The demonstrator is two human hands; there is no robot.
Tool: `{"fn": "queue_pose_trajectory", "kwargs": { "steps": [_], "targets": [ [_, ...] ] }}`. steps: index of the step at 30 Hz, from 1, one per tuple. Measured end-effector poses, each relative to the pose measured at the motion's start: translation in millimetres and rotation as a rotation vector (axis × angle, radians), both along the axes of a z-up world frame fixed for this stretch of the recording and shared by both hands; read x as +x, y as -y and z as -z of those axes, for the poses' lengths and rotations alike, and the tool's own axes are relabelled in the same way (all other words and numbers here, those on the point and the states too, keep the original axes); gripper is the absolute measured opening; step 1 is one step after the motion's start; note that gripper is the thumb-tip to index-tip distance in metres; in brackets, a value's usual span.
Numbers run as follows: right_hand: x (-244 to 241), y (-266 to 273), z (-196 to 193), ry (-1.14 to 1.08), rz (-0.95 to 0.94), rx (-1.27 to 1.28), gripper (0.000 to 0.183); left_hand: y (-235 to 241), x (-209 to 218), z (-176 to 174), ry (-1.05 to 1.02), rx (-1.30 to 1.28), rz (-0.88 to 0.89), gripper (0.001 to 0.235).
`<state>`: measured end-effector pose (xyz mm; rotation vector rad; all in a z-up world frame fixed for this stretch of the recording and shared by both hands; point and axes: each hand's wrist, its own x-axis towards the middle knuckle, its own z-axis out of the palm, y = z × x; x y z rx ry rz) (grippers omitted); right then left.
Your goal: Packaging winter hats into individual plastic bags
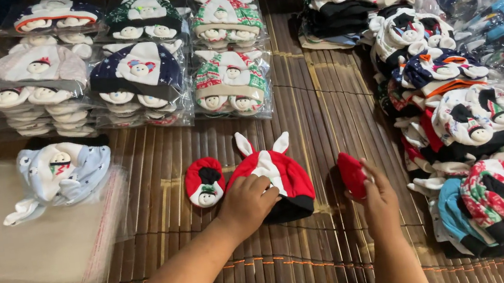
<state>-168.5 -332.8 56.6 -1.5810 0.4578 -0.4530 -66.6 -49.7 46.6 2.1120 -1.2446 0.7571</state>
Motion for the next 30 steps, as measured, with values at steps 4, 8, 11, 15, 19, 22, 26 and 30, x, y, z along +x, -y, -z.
{"fn": "queue_pose_trajectory", "kwargs": {
  "steps": [4,8,11,15,19,22,26,30],
  "targets": [
    [-6,-6,-24,0.059,0.058,0.354,0.047,3,3,-12,-0.077,-0.049,-0.004,0.009],
    [-10,-21,-33,0.017,0.045,0.454,0.047,6,4,-21,-0.107,-0.081,-0.076,0.008],
    [-16,-46,-31,0.082,-0.004,0.32,0.052,10,8,-23,-0.171,-0.11,-0.074,0.008],
    [-30,-70,0,0.195,-0.112,-0.32,0.057,13,13,-23,-0.334,-0.163,-0.075,0.007],
    [-39,-100,-6,0.2,-0.304,-0.387,0.059,8,19,-25,-0.418,-0.154,-0.022,0.013],
    [-36,-120,-28,0.378,-0.464,-0.679,0.06,4,20,-30,-0.472,-0.119,-0.046,0.011],
    [-35,-121,-26,0.42,-0.507,-0.916,0.049,5,20,-28,-0.438,-0.117,-0.119,0.009],
    [-35,-120,-25,0.394,-0.497,-1.045,0.048,6,20,-29,-0.384,-0.169,-0.133,0.008]
  ]
}}
